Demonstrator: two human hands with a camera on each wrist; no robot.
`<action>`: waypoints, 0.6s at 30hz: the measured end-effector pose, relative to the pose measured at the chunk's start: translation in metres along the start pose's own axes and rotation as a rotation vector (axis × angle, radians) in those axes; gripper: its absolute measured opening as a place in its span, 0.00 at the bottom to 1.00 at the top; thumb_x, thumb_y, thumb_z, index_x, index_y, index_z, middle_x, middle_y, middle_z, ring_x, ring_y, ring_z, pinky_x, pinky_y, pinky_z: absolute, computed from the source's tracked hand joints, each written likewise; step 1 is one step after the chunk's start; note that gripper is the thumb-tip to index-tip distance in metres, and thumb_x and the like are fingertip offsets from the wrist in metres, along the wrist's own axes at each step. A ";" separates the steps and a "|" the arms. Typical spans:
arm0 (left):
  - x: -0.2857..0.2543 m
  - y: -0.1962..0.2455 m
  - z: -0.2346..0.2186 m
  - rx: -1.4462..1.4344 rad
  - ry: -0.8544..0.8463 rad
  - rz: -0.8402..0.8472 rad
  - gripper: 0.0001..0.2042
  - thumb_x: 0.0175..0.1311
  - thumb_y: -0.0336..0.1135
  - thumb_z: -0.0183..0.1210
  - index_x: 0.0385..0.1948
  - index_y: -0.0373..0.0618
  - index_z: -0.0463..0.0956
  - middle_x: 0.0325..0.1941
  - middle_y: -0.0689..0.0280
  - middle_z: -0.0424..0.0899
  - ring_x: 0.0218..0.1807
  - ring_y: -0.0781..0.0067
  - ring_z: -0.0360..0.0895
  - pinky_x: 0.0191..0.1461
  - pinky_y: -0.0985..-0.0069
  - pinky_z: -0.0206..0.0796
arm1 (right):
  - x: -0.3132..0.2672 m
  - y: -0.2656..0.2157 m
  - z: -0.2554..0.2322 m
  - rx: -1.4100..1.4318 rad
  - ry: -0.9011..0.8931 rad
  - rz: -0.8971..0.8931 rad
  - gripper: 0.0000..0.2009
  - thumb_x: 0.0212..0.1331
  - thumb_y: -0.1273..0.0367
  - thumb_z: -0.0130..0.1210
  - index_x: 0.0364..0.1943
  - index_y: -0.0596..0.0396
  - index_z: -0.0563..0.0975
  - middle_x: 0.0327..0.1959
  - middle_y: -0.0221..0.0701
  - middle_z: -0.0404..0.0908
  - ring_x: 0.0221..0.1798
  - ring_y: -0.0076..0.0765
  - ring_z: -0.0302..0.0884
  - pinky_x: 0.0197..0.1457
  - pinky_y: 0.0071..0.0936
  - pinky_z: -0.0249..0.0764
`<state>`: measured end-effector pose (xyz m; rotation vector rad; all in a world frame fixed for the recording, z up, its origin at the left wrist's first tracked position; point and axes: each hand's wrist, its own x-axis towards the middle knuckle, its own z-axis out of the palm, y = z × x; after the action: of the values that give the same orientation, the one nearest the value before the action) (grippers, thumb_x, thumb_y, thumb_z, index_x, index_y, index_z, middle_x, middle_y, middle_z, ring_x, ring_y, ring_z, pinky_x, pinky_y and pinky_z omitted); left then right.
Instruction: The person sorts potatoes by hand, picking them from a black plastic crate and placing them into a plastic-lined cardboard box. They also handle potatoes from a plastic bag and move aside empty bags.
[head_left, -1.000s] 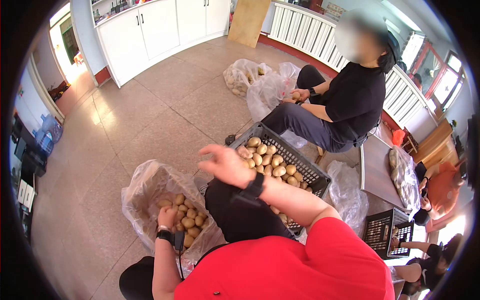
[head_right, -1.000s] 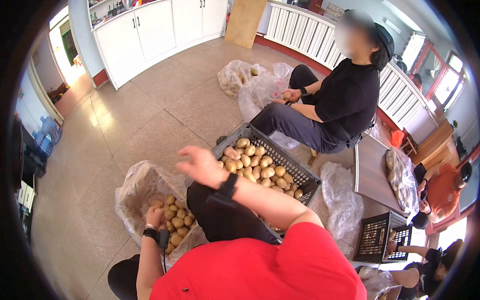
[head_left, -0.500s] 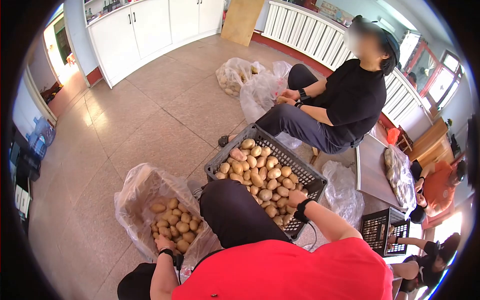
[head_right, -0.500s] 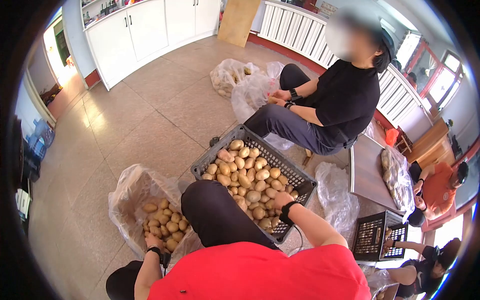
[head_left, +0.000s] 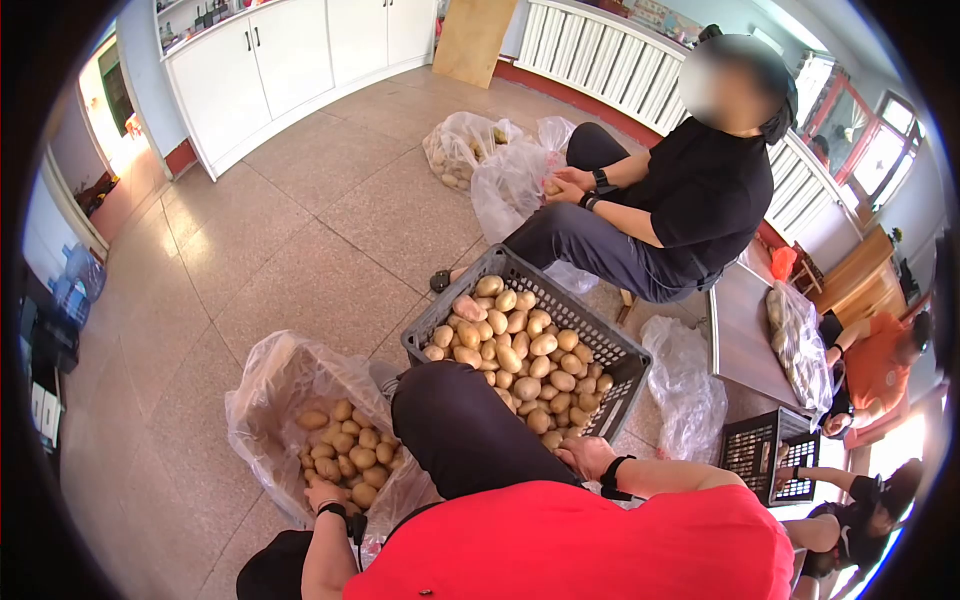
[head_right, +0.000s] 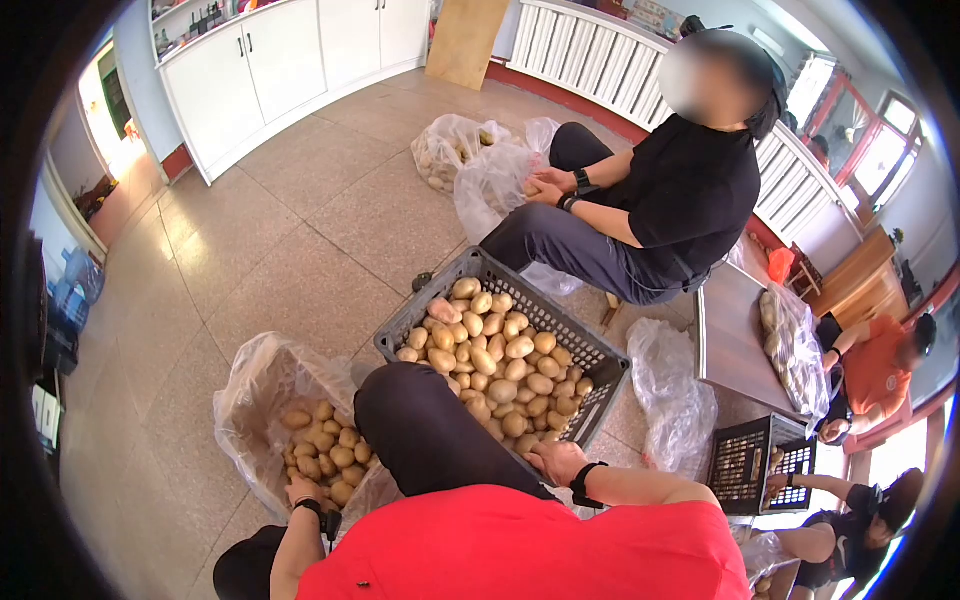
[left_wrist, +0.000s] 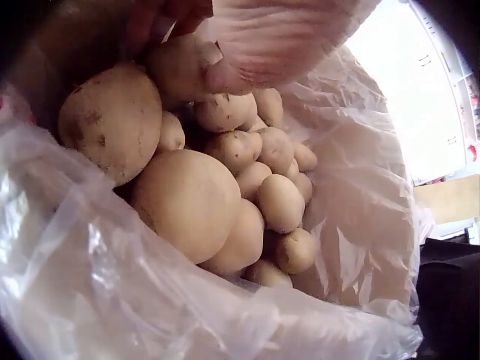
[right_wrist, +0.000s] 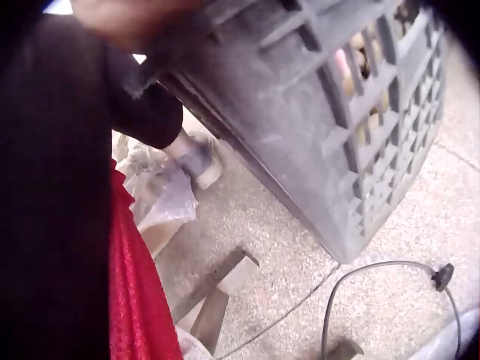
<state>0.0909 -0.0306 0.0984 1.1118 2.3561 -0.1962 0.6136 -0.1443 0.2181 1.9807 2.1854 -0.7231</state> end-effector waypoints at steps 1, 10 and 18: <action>0.005 -0.005 0.004 0.001 0.002 0.001 0.34 0.41 0.35 0.69 0.54 0.42 0.62 0.56 0.46 0.65 0.58 0.50 0.66 0.59 0.66 0.65 | -0.001 0.002 0.001 0.026 -0.012 -0.006 0.19 0.65 0.53 0.38 0.36 0.52 0.75 0.32 0.39 0.78 0.38 0.49 0.78 0.39 0.43 0.74; 0.010 -0.011 0.010 -0.079 0.073 0.144 0.26 0.48 0.31 0.61 0.50 0.39 0.61 0.55 0.45 0.65 0.56 0.43 0.68 0.59 0.62 0.63 | -0.004 0.011 0.012 0.024 0.038 -0.186 0.15 0.56 0.56 0.51 0.39 0.52 0.74 0.34 0.35 0.77 0.42 0.47 0.76 0.44 0.39 0.73; 0.014 -0.009 0.012 0.207 0.101 0.081 0.23 0.52 0.31 0.58 0.50 0.37 0.64 0.55 0.44 0.62 0.51 0.40 0.70 0.58 0.61 0.64 | -0.005 0.003 0.002 0.011 0.030 -0.159 0.17 0.55 0.55 0.51 0.41 0.52 0.74 0.35 0.35 0.78 0.43 0.46 0.76 0.44 0.39 0.73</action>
<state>0.0816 -0.0308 0.0801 1.3403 2.4163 -0.3691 0.6163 -0.1501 0.2172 1.8495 2.3826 -0.7313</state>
